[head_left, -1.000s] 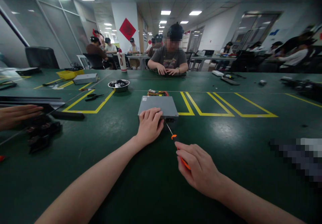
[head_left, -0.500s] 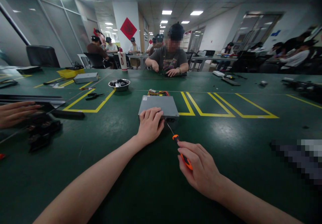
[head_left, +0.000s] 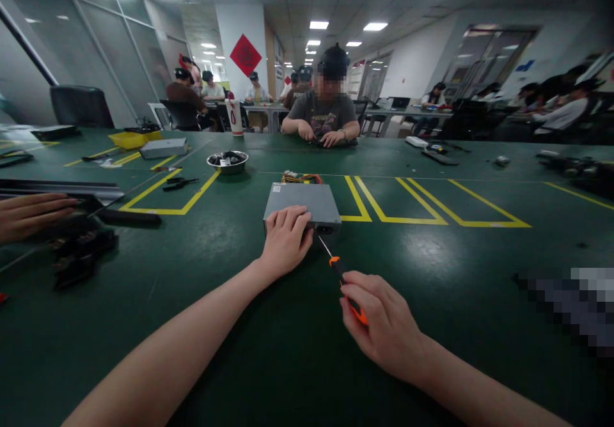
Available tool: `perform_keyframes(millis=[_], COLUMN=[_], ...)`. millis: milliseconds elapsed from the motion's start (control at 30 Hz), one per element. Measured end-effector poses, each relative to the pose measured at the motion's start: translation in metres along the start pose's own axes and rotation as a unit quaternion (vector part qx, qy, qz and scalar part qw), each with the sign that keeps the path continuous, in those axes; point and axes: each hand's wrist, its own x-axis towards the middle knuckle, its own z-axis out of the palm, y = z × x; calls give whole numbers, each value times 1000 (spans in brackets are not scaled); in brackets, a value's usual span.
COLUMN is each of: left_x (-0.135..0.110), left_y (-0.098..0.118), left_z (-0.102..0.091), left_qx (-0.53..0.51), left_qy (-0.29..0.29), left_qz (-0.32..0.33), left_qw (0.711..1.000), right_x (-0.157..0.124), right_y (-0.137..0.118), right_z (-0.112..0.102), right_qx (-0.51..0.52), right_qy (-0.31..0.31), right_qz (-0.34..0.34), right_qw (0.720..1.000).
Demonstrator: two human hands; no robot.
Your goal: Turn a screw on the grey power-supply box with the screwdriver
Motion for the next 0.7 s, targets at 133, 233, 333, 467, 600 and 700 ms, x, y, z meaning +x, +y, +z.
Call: perform_keyframes(millis=[133,233,333,467,600,700], left_x=[0,0,0,0,0,0], left_y=[0,-1,-1,-1,-1,-1], left_z=[0,1,1,1,0,0], left_qx=[-3,-2,-1,-3,-4,-1], left_qy=[2,2,2,0,4,5], left_qz=[1,1,2,1,2,2], left_qw=[1000,1000,1000,1000,1000,1000], right_x=[1,1,-1,-3,2,3], right_y=[-3,-2,2,4,0,0], right_z=[-1,-1,1,2,0,1], right_qx=[5,15,31,26,15,12], right_qy=[-45,-49,-29,-7,-29,-38], right_qz=[-33,-18,14,5,-29,-34], right_qw=[998,999,999,1000,999,999])
